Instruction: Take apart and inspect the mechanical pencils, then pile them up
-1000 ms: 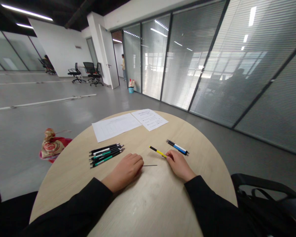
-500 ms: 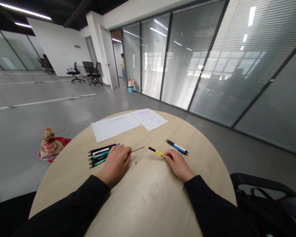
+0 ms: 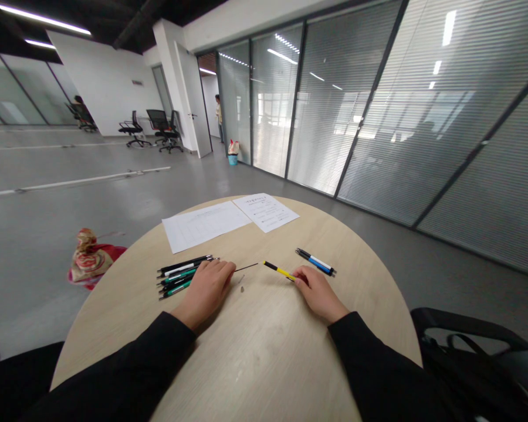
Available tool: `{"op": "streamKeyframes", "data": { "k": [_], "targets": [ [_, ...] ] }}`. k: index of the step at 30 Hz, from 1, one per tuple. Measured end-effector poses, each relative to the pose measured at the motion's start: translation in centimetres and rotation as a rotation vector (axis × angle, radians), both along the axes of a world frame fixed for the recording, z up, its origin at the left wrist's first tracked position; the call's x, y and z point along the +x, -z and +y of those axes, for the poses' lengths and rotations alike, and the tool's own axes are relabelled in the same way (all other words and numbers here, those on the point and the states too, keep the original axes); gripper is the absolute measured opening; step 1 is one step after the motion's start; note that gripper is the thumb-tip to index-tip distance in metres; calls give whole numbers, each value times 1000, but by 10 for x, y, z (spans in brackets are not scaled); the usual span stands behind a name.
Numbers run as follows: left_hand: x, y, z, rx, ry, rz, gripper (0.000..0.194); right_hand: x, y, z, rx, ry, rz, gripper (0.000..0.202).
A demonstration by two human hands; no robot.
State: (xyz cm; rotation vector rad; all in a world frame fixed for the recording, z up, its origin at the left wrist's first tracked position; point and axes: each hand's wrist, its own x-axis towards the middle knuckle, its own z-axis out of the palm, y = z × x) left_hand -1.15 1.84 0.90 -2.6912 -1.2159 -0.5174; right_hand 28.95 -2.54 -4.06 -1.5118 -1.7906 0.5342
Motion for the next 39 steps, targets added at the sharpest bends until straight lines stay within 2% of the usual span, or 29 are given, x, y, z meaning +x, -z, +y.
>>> {"op": "streamKeyframes", "data": {
  "k": [7, 14, 23, 26, 33, 39],
  "targets": [
    [-2, 5, 4, -9, -26, 25, 16, 0, -2, -1, 22, -13, -15, 12],
    [-1, 5, 5, 2, -23, -10, 18, 0, -4, 0, 56, -24, -67, 12],
    [10, 2, -10, -188, 196, -183, 22, -9, -8, -6, 48, -98, -50, 13],
    [15, 2, -16, -200, 233, -208, 17, -12, -9, -6, 42, -115, -39, 12],
    [11, 8, -13, -177, 146, -304, 17, -11, -10, -6, 33, -98, -29, 13],
    [13, 4, -13, -224, 163, -293, 19, -11, -10, -7, 43, -101, -29, 12]
  ]
}}
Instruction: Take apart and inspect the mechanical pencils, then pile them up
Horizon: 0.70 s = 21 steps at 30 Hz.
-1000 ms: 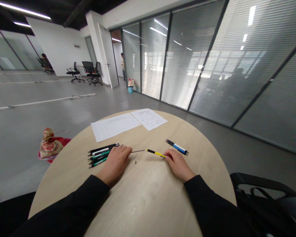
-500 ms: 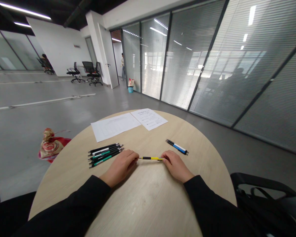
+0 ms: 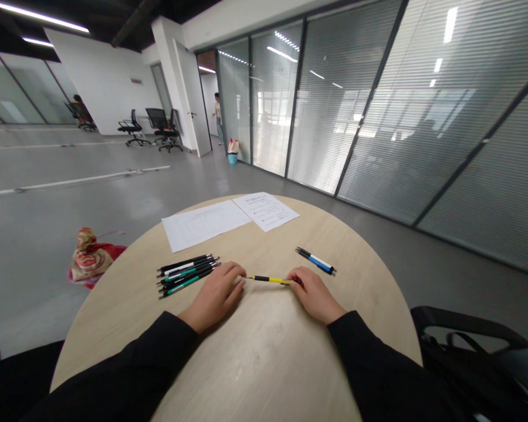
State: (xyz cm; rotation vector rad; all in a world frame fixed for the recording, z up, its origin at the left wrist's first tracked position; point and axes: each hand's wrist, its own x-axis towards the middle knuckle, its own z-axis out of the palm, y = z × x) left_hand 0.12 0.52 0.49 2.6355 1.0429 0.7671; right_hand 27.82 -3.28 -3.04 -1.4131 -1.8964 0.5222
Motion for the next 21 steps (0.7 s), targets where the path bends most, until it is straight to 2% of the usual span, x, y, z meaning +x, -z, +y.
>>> {"op": "streamKeyframes", "data": {
  "k": [17, 21],
  "targets": [
    [2, -1, -2, -72, 53, -40, 17, -3, -1, -3, -42, -26, -56, 11],
    [2, -2, -2, -86, 44, -46, 19, -2, 0, -3, -28, -52, -38, 17]
  ]
}}
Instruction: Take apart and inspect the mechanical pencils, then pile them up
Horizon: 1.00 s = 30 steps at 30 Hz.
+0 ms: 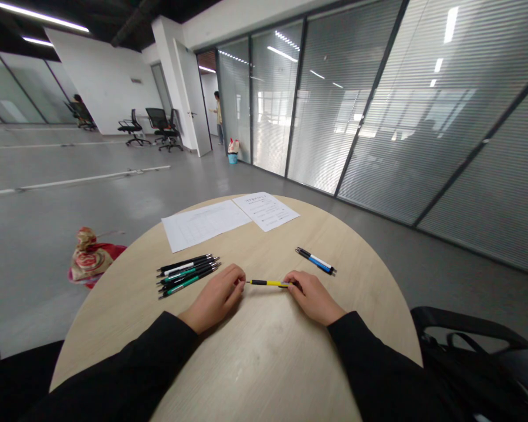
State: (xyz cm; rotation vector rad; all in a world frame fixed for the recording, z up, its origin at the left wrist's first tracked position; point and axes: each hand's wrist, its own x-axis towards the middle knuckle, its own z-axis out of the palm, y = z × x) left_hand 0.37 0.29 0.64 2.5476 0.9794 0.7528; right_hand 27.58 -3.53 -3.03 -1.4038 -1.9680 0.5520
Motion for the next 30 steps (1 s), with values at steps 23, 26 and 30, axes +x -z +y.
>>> {"op": "streamKeyframes", "data": {
  "k": [23, 26, 30],
  "targets": [
    [2, -2, -1, -26, 7, -18, 23, -4, -5, -2, 19, -62, 44, 22],
    [1, -4, -2, -33, 4, -31, 24, -5, -6, -2, 17, -53, 56, 21],
    [-2, -2, 0, -13, -39, -61, 26, -2, -3, 0, 28, -26, 79, 20]
  ]
}}
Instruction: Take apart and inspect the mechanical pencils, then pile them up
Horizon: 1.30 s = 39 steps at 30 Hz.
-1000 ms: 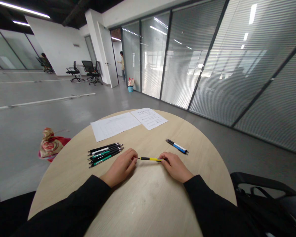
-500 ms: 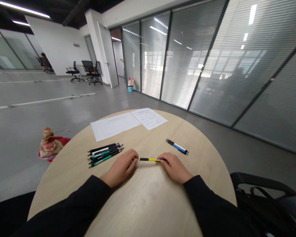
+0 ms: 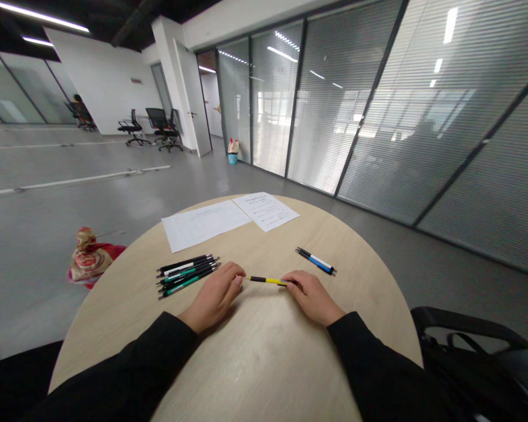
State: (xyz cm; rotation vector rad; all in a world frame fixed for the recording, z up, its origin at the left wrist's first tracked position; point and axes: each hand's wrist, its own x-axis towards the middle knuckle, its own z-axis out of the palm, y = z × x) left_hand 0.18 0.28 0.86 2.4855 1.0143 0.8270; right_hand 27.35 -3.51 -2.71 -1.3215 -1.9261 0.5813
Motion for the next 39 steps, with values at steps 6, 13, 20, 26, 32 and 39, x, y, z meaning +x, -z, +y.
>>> {"op": "streamKeyframes", "data": {
  "k": [6, 13, 20, 26, 32, 39],
  "targets": [
    [-7, 15, 15, 98, -90, 100, 27, 8, 7, 5, 3, 81, 28, 21],
    [-7, 21, 19, 174, -68, 287, 28, 8, 8, 6, -13, 111, 41, 20],
    [-6, 20, 19, 189, -71, 403, 25, 8, 8, 5, -14, 115, 44, 20],
    [-7, 16, 18, 171, -78, 433, 24, 8, 8, 6, -13, 101, 53, 20],
    [-6, 12, 17, 209, -113, 481, 23, 8, 6, 5, -21, 105, 34, 20],
    [-5, 10, 15, 197, -128, 511, 23, 8, 6, 5, -34, 107, 51, 20]
  ]
}}
